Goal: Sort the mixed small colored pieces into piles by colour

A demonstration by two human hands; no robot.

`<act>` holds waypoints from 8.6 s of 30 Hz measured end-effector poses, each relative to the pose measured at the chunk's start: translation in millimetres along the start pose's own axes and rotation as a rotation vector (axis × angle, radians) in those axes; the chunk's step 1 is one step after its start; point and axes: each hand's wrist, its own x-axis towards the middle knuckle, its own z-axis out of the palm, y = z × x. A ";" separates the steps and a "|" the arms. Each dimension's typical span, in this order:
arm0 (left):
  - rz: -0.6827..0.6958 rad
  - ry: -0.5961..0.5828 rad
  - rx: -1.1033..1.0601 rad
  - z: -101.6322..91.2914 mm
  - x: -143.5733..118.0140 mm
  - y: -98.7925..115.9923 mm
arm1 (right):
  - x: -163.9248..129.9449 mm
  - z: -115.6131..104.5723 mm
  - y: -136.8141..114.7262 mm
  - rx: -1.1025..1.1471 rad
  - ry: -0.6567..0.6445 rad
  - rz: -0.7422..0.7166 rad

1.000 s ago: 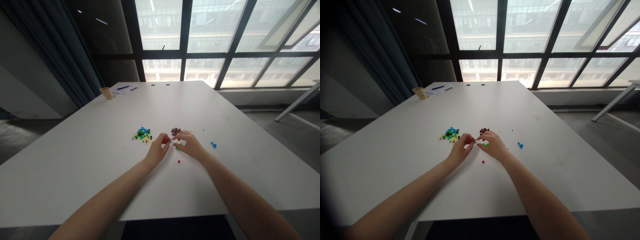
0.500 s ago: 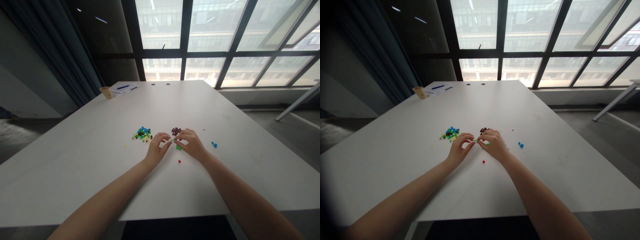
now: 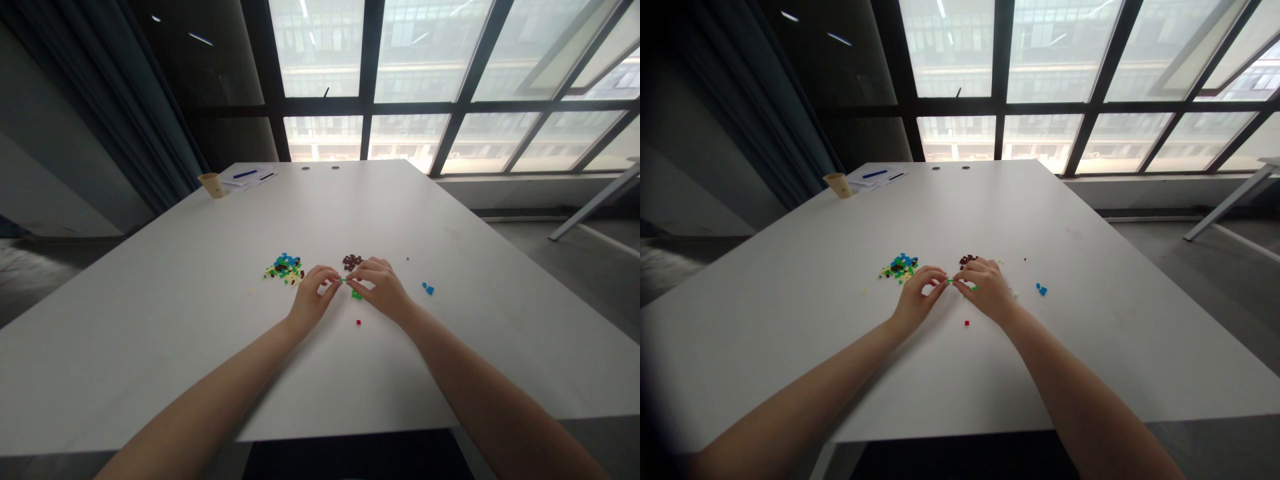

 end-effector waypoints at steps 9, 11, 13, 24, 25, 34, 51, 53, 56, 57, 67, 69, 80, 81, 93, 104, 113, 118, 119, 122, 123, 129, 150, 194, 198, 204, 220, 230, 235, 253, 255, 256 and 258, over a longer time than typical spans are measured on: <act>-0.182 -0.161 0.688 -23.1 -0.1 -34.3 | -2.4 -17.6 30.6 -0.226 -0.324 0.375; -0.196 -0.205 0.722 -29.1 -0.2 -40.5 | -3.9 -19.4 31.8 -0.260 -0.397 0.410; -0.193 -0.241 0.712 -33.3 0.3 -45.0 | -5.0 -20.1 30.5 -0.288 -0.448 0.432; -0.225 -0.279 0.773 -34.5 4.9 -51.1 | -7.4 -21.3 28.2 -0.259 -0.529 0.450; -0.229 -0.285 0.790 -34.4 5.1 -50.8 | -7.7 -21.0 28.3 -0.254 -0.534 0.450; -0.203 -0.289 0.850 -33.8 6.3 -46.2 | -5.7 -22.1 26.0 -0.185 -0.382 0.451; -0.171 -0.235 0.807 -32.3 7.1 -47.4 | -6.1 -23.3 20.7 -0.155 -0.348 0.433; -0.160 -0.215 0.803 -32.5 6.7 -48.1 | -6.1 -23.4 20.3 -0.152 -0.347 0.432; -0.155 -0.205 0.787 -32.8 5.7 -50.5 | -5.8 -23.7 19.5 -0.154 -0.352 0.434; -0.156 -0.200 0.772 -32.8 5.4 -51.3 | -5.7 -23.8 19.1 -0.155 -0.354 0.434; -0.276 -0.154 0.618 -39.8 8.5 -49.7 | -5.5 -24.1 19.9 -0.147 -0.356 0.429; -0.284 -0.096 0.505 -39.5 8.3 -48.5 | -5.9 -24.1 20.2 -0.149 -0.352 0.427; -0.463 -0.151 -0.608 -8.6 3.2 -16.9 | -3.7 -14.2 10.4 -0.003 -0.204 0.220; -0.480 -0.171 -0.661 -7.1 3.0 -15.0 | -3.5 -11.4 9.2 0.021 -0.179 0.176; -0.431 -0.276 -0.592 -0.1 -3.0 -6.4 | -3.7 7.5 4.9 0.073 -0.065 -0.031; -0.349 -0.012 -0.479 -2.6 -0.5 0.6 | -2.1 7.7 0.8 0.121 -0.024 0.008; -0.362 0.138 -0.640 0.4 -0.9 3.7 | -1.2 9.2 -4.6 0.161 0.151 0.023; -0.405 0.110 -0.733 2.0 -0.9 3.6 | -0.9 11.7 -7.6 0.185 0.223 0.017; -0.412 0.101 -0.748 2.0 -0.8 3.6 | -1.0 12.4 -8.1 0.188 0.230 0.015; -0.429 0.096 -0.781 1.9 -0.4 4.1 | -1.1 14.3 -9.4 0.197 0.256 0.012; -0.436 0.096 -0.788 1.9 -0.3 4.4 | -1.1 14.9 -9.6 0.199 0.259 0.013; -0.473 0.086 -0.784 3.0 -0.7 3.8 | -0.2 18.5 -9.6 0.205 0.244 0.028; -0.372 0.078 -0.469 -0.2 2.9 -9.6 | 4.4 13.2 2.0 0.081 0.196 0.109; -0.338 -0.050 0.261 -31.9 11.5 -39.2 | -5.2 3.2 33.2 -0.299 -0.234 0.533; -0.354 -0.075 0.308 -32.6 11.1 -39.5 | -5.2 3.0 23.5 -0.260 -0.235 0.490; -0.246 -0.212 0.513 -45.3 16.4 -42.6 | -5.1 2.8 19.9 -0.238 -0.233 0.472; -0.246 -0.317 0.089 -16.0 10.7 -25.4 | -2.6 -1.5 14.7 -0.191 -0.150 0.445; -1.012 -0.333 -1.355 -2.3 -0.8 30.0 | -1.0 -3.3 10.8 -0.164 -0.094 0.410; -1.061 -0.378 -1.424 3.7 -6.0 31.9 | 0.2 -2.1 11.5 -0.121 -0.039 0.369; -0.983 -0.363 -1.260 6.2 -6.9 21.5 | 0.5 -15.2 -12.7 0.313 0.067 -0.132; -0.946 -0.345 -1.079 2.8 -3.7 16.6 | 1.2 -13.9 -5.6 0.283 0.072 -0.089; -0.901 -0.342 -0.937 -0.9 -1.5 12.5 | 1.5 -14.2 0.7 0.252 0.088 -0.050; -0.743 -0.345 -0.552 -12.4 3.4 1.7 | 1.0 -16.1 19.4 0.150 0.143 0.057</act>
